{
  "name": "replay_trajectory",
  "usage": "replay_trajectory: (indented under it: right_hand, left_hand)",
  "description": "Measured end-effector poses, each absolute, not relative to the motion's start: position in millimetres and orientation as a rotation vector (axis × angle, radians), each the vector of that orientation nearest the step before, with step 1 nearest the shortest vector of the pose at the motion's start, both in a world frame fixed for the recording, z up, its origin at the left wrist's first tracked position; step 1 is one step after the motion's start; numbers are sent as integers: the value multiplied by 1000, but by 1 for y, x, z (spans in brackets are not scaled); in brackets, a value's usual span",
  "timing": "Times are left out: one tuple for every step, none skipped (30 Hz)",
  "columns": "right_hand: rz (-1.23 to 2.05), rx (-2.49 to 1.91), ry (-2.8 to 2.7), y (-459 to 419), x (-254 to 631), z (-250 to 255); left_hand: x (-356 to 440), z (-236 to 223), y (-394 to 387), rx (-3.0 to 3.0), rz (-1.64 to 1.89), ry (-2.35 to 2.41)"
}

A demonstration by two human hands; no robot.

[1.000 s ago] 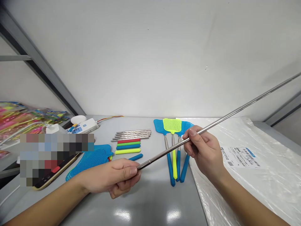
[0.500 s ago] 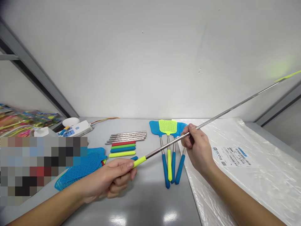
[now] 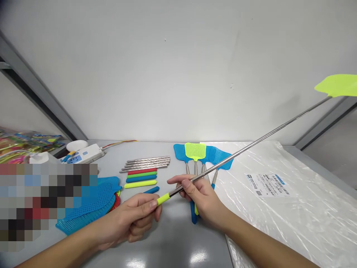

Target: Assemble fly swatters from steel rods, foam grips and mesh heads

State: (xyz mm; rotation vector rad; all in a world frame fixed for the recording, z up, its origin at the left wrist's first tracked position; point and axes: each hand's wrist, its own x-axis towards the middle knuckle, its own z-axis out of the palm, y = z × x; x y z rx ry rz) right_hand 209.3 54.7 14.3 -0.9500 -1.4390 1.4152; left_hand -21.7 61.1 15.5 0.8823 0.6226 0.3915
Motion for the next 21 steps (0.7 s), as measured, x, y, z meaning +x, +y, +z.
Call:
replay_trajectory:
  right_hand:
    - [1423, -950, -1456, 55, 211, 17]
    - [1419, -948, -1466, 55, 213, 20]
    - [1402, -944, -1459, 56, 216, 24]
    - [1366, -935, -1428, 58, 219, 29]
    - [1308, -922, -1368, 61, 224, 34]
    - [1235, -906, -1282, 65, 229, 38]
    - [1158, -890, -1182, 69, 235, 42]
    - [1086, -880, -1081, 74, 240, 45]
    - [1023, -875, -992, 78, 245, 47]
    - [976, -872, -923, 82, 249, 47]
    - [951, -872, -873, 86, 251, 47]
    - [948, -873, -842, 88, 253, 45]
    - [962, -876, -825, 90, 253, 43]
    - [984, -878, -816, 91, 253, 40]
    - [1007, -881, -815, 91, 252, 38]
    - [1026, -886, -819, 91, 250, 37]
    - [1038, -892, -830, 90, 248, 36]
    - [1042, -899, -845, 89, 246, 35]
    - [1045, -907, -864, 88, 244, 34]
    - [1053, -916, -890, 86, 241, 33]
    - [1068, -926, -926, 84, 238, 32]
  left_hand:
    - [-22, 16, 61, 882, 388, 618]
    - [-22, 16, 61, 883, 386, 612]
    - [-22, 16, 61, 885, 390, 609]
    - [-23, 17, 61, 887, 398, 609]
    - [-24, 17, 61, 891, 408, 611]
    - [-24, 16, 61, 896, 420, 616]
    - [-24, 16, 62, 899, 431, 623]
    - [-24, 15, 63, 901, 441, 632]
    - [-24, 15, 63, 902, 445, 643]
    - [-23, 14, 64, 903, 446, 654]
    - [-23, 13, 65, 904, 449, 668]
    - [-23, 13, 66, 905, 452, 682]
    - [-23, 13, 66, 907, 454, 695]
    - [-23, 13, 67, 908, 459, 706]
    - [-23, 13, 68, 908, 465, 713]
    - [-23, 13, 68, 909, 474, 718]
    - [-23, 13, 68, 909, 483, 720]
    - [-23, 13, 68, 906, 489, 722]
    - [-22, 13, 66, 901, 489, 722]
    - [-21, 13, 65, 893, 486, 717]
    - [-20, 13, 63, 885, 481, 711]
